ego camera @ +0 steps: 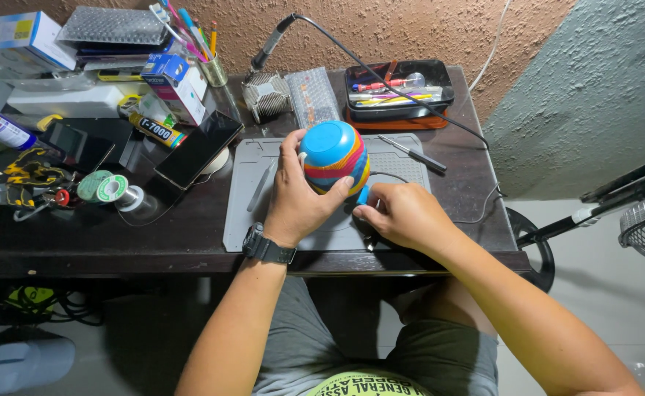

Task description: The person handles a colorful stacked plastic container, then picks up a smartphone to scroll through the screen. They place the phone down and continue manipulating the container and a black cable on the desk.

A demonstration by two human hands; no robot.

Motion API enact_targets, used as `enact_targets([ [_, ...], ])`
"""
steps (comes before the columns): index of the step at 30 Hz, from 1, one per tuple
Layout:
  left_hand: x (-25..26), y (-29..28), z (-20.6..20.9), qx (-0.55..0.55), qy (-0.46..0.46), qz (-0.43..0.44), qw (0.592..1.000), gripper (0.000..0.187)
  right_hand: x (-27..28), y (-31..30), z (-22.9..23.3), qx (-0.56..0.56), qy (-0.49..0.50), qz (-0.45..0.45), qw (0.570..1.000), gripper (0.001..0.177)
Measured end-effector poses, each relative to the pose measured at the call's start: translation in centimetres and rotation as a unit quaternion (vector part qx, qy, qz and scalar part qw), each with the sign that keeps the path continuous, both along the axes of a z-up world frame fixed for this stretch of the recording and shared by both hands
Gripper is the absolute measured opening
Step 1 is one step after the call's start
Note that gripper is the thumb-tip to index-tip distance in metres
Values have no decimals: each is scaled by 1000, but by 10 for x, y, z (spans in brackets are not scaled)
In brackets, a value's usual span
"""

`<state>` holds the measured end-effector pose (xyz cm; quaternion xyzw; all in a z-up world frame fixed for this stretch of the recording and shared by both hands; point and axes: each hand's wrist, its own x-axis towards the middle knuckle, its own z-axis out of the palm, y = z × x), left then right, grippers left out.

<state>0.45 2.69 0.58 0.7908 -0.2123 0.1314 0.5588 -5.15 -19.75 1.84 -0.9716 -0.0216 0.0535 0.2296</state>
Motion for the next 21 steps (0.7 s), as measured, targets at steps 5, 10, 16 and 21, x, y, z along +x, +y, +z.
enact_targets([
  [5,-3,-7,3,36,-44,-23,998,113,-6,1,14,-62,-3,21,998,29],
  [10,-2,-4,5,43,-56,-46,996,112,-10,-21,22,-88,32,25,995,24],
  [16,2,-1,-3,8,-60,-46,997,113,-16,-39,40,-58,23,-3,998,18],
  [21,1,-4,4,53,-55,-62,995,108,-15,-40,45,-39,11,7,999,18],
])
